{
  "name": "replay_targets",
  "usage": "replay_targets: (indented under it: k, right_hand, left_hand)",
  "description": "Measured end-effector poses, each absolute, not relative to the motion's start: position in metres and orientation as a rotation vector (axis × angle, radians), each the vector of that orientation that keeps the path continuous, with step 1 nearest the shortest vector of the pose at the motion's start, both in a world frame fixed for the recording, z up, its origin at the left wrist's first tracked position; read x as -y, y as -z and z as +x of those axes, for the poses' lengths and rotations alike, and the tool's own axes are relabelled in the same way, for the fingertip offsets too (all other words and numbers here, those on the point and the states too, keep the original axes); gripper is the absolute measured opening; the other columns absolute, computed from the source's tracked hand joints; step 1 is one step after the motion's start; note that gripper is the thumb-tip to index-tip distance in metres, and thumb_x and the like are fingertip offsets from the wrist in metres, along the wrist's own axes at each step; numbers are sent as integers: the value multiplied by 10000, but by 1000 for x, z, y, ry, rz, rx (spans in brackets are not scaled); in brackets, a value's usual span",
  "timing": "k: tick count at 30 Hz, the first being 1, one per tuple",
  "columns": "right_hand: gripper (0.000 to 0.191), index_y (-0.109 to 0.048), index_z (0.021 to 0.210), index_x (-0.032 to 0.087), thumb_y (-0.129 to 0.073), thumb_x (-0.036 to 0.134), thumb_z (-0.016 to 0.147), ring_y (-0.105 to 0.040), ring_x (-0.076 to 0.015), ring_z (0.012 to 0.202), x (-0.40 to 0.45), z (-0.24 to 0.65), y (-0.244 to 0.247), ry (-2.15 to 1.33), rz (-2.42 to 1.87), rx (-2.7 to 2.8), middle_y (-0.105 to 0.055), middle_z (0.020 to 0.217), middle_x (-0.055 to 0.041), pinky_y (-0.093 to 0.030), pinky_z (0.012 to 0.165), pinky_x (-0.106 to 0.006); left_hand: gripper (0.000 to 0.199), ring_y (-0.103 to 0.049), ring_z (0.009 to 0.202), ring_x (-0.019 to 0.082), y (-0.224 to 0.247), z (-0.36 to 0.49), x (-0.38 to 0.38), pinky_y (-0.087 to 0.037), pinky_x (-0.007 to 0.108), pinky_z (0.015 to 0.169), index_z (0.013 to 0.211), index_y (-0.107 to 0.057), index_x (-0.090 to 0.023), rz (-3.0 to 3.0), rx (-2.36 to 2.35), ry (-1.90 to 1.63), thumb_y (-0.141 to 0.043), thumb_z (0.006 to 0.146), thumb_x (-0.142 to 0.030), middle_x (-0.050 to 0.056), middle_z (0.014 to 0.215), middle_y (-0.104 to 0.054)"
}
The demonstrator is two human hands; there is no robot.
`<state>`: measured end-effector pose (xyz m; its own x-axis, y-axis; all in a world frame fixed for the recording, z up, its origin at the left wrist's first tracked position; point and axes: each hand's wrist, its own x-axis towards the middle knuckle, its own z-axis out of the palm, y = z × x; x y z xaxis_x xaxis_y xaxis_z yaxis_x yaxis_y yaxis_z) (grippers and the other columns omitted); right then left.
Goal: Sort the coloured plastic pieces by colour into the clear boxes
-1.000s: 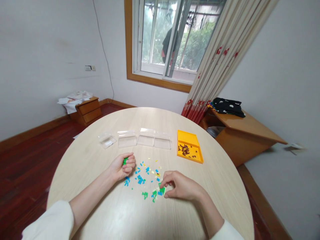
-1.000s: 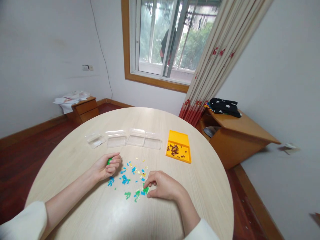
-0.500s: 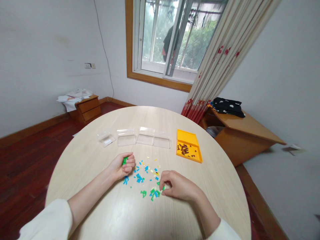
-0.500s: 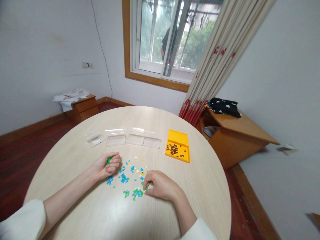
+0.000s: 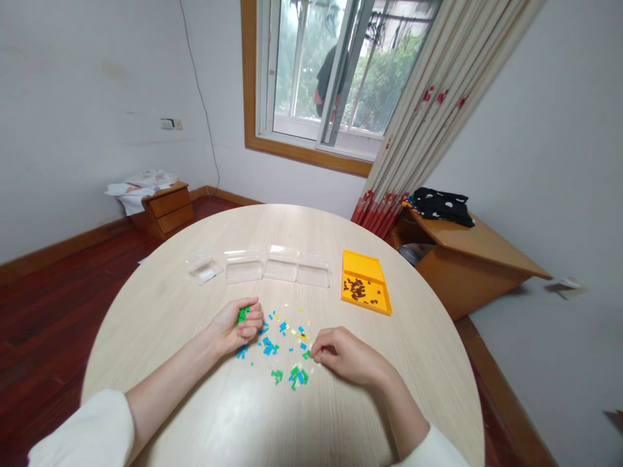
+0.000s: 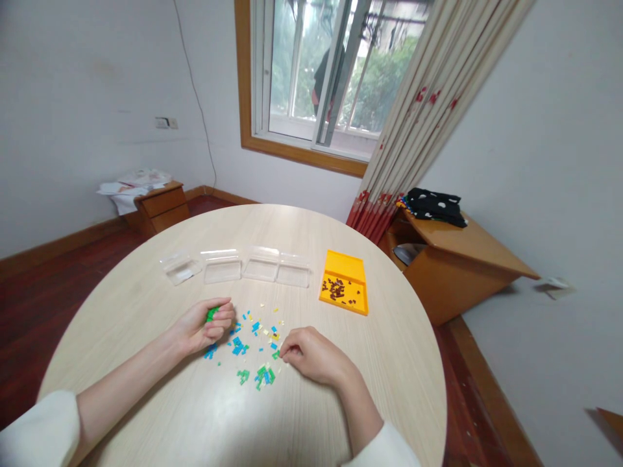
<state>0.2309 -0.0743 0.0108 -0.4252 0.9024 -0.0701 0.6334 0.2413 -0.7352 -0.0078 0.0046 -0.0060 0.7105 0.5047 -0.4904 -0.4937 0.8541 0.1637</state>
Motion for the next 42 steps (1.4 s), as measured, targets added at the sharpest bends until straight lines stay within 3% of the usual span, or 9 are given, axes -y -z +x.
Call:
replay_targets:
  k: [5, 10, 14, 22, 27, 30, 33, 36, 42]
  right_hand:
    - [166, -686, 808, 169, -522, 188, 783, -578, -145, 744, 70, 230, -11, -1010, -1382, 1834, -664, 791, -38, -424, 680, -255]
    - [179, -681, 783, 148, -609, 304, 734, -576, -135, 692, 61, 229, -2, -1111, -1320, 1480, -665, 749, -33, -438, 660, -264]
    - [207, -691, 751, 147, -677, 330, 656, -580, -134, 643, 58, 221, 3, -1125, -1302, 1281, -671, 705, -30, -449, 621, -266]
    - [137, -716, 790, 191, -655, 267, 693, -637, -177, 770, 70, 186, 6, -1100, -1188, 1353, -714, 815, -50, -495, 730, -305]
    - [193, -712, 878, 194, -593, 283, 754, -635, -183, 843, 72, 184, 2, -1019, -1219, 1475, -710, 906, -64, -481, 781, -313]
    - [185, -705, 829, 174, -578, 286, 756, -616, -167, 753, 70, 197, -2, -940, -1315, 1531, -702, 818, -55, -472, 695, -281]
    - [147, -689, 733, 157, -571, 244, 741, -557, -134, 621, 68, 214, -4, -919, -1474, 1703, -652, 673, -25, -419, 577, -238]
    - [93, -667, 666, 151, -584, 175, 699, -501, -108, 555, 68, 229, -4, -973, -1588, 1875, -586, 589, 6, -370, 527, -213]
    - [90, -648, 717, 150, -574, 120, 675, -487, -98, 565, 69, 239, -1, -997, -1671, 1939, -561, 612, 14, -354, 520, -196]
  left_hand:
    - [218, -364, 377, 53, -1, 0, 5, -309, 130, 322, 635, -368, -163, 42, -587, -574, -375, 853, -153, -28, 522, -359]
    - [161, -606, 593, 178, -3, 6, 11, -533, 297, 573, 744, -517, -77, 104, -741, -640, -394, 835, -127, 136, 661, -593]
    - [220, -660, 743, 251, -1, 8, 13, -531, 377, 739, 857, -564, -2, 166, -746, -586, -413, 828, -159, 206, 769, -652]
    - [313, -668, 778, 275, 1, 12, 22, -498, 379, 815, 932, -584, 58, 219, -710, -492, -448, 818, -200, 214, 820, -673]
    - [277, -662, 716, 249, -1, 16, 23, -520, 371, 762, 867, -582, 44, 206, -778, -526, -417, 830, -175, 192, 743, -659]
    - [201, -613, 568, 158, 1, 16, 21, -533, 273, 598, 764, -553, -29, 181, -787, -570, -396, 843, -128, 123, 623, -608]
    - [200, -439, 390, 45, 4, 14, 16, -366, 114, 355, 682, -471, -103, 133, -702, -545, -373, 856, -87, 10, 525, -483]
    - [227, -283, 310, 10, 6, 11, 12, -161, 88, 264, 670, -423, -129, 133, -646, -518, -338, 877, -95, -60, 490, -351]
    - [240, -223, 293, 7, 9, 8, 11, -118, 92, 266, 650, -413, -133, 167, -654, -501, -336, 878, -140, -86, 468, -245]
